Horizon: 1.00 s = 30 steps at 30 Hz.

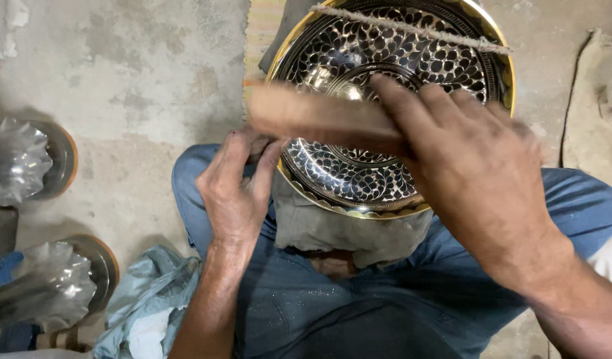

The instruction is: The person sits cross-legged and uses a wooden mallet to repeatedly strike a metal chisel placed on the interior surface of a decorative metal bowl. The bowl rests on a cloth on the floor. The person adjusts the chisel position and continues hammering to create or refine a patterned texture.

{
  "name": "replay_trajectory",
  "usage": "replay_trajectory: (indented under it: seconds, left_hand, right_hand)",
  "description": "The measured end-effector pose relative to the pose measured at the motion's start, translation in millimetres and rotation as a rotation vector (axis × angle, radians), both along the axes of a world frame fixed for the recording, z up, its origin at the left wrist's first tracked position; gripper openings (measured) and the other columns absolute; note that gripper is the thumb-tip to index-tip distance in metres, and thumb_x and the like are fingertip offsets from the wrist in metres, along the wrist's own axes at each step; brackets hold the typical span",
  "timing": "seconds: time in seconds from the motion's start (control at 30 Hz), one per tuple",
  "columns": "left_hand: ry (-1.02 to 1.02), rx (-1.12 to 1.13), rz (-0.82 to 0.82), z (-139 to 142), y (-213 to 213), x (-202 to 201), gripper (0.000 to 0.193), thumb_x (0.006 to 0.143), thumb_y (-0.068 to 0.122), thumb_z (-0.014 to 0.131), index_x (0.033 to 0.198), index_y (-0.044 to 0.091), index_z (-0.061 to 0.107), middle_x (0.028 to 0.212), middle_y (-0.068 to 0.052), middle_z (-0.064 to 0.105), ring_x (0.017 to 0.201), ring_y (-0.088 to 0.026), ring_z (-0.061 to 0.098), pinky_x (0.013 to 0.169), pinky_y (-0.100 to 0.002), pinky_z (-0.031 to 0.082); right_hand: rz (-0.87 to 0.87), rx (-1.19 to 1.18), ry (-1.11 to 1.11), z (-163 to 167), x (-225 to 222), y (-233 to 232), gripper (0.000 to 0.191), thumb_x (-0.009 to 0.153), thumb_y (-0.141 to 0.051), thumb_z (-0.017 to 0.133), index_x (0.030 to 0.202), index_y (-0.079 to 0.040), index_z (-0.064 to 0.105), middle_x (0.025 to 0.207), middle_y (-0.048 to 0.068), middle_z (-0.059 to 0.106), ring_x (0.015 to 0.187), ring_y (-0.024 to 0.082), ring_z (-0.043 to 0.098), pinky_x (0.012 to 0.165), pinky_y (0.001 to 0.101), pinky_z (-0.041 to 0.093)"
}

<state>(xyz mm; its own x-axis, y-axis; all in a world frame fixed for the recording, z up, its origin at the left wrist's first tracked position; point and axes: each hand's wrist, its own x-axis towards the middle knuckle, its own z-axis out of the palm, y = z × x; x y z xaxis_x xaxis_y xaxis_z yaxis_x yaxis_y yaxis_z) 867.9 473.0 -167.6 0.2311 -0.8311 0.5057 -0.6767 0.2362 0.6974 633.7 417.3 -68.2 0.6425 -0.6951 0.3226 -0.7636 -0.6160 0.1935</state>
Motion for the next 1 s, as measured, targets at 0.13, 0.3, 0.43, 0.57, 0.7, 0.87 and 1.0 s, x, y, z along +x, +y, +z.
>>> replay_trajectory:
  seconds: [0.13, 0.3, 0.43, 0.57, 0.7, 0.87, 1.0]
  left_hand:
    - [-0.031, 0.026, -0.043, 5, -4, 1, 0.029, 0.095, 0.005, 0.082, 0.119, -0.001, 0.067, 0.107, -0.015, 0.076, 0.097, -0.022, 0.078, 0.081, -0.032, 0.062]
    - [-0.093, 0.070, -0.046, 10, -8, 2, 0.029, 0.094, 0.009, 0.083, 0.118, 0.001, 0.068, 0.105, -0.014, 0.078, 0.095, -0.022, 0.079, 0.078, -0.033, 0.063]
    - [-0.118, 0.089, -0.070, 14, -9, 3, 0.026, 0.096, 0.010, 0.082, 0.115, 0.002, 0.067, 0.106, -0.013, 0.078, 0.096, -0.022, 0.079, 0.079, -0.034, 0.062]
    - [-0.137, 0.122, -0.087, 19, -11, 4, 0.033, 0.095, 0.010, 0.081, 0.124, 0.001, 0.067, 0.107, -0.015, 0.077, 0.095, -0.024, 0.079, 0.076, -0.035, 0.062]
    - [-0.110, 0.192, -0.096, 22, -12, 4, 0.031, 0.094, 0.012, 0.081, 0.120, 0.003, 0.068, 0.100, -0.013, 0.078, 0.090, -0.023, 0.079, 0.073, -0.035, 0.062]
    - [-0.136, 0.109, -0.144, 25, -10, 3, 0.026, 0.097, 0.011, 0.080, 0.119, 0.004, 0.067, 0.114, -0.012, 0.077, 0.099, -0.022, 0.079, 0.081, -0.035, 0.063]
    - [-0.117, 0.124, -0.127, 24, -8, 3, 0.029, 0.097, 0.010, 0.078, 0.123, 0.004, 0.068, 0.117, -0.011, 0.075, 0.101, -0.023, 0.078, 0.082, -0.035, 0.063]
  right_hand:
    - [0.033, 0.091, -0.117, -6, -7, -3, 0.045, 0.098, -0.021, 0.073, 0.139, -0.007, 0.062, 0.092, 0.007, 0.073, 0.071, 0.016, 0.067, 0.058, 0.0320, 0.057]
    - [0.046, 0.139, -0.172, -8, -8, -4, 0.045, 0.093, -0.020, 0.075, 0.134, -0.006, 0.064, 0.094, 0.009, 0.074, 0.071, 0.020, 0.068, 0.058, 0.0359, 0.057]
    - [0.054, 0.210, -0.289, -5, -5, -2, 0.044, 0.093, -0.016, 0.075, 0.133, -0.003, 0.062, 0.102, 0.011, 0.073, 0.081, 0.022, 0.071, 0.065, 0.0347, 0.060]
    - [-0.052, 0.345, -0.289, -8, -3, 0, 0.045, 0.096, -0.015, 0.076, 0.137, -0.004, 0.061, 0.097, 0.009, 0.073, 0.077, 0.019, 0.072, 0.063, 0.0327, 0.061]
    - [-0.124, 0.278, -0.109, -15, -2, 2, 0.050, 0.091, -0.016, 0.081, 0.138, -0.012, 0.063, 0.093, 0.007, 0.076, 0.079, 0.021, 0.074, 0.066, 0.0373, 0.061]
    - [-0.013, 0.308, -0.381, -16, -3, 5, 0.055, 0.085, -0.010, 0.081, 0.135, -0.007, 0.059, 0.105, 0.012, 0.075, 0.084, 0.023, 0.074, 0.070, 0.0361, 0.062]
    - [-0.010, 0.277, -0.421, -15, -6, 8, 0.060, 0.079, -0.006, 0.082, 0.134, -0.003, 0.059, 0.103, 0.014, 0.075, 0.086, 0.026, 0.075, 0.073, 0.0379, 0.061]
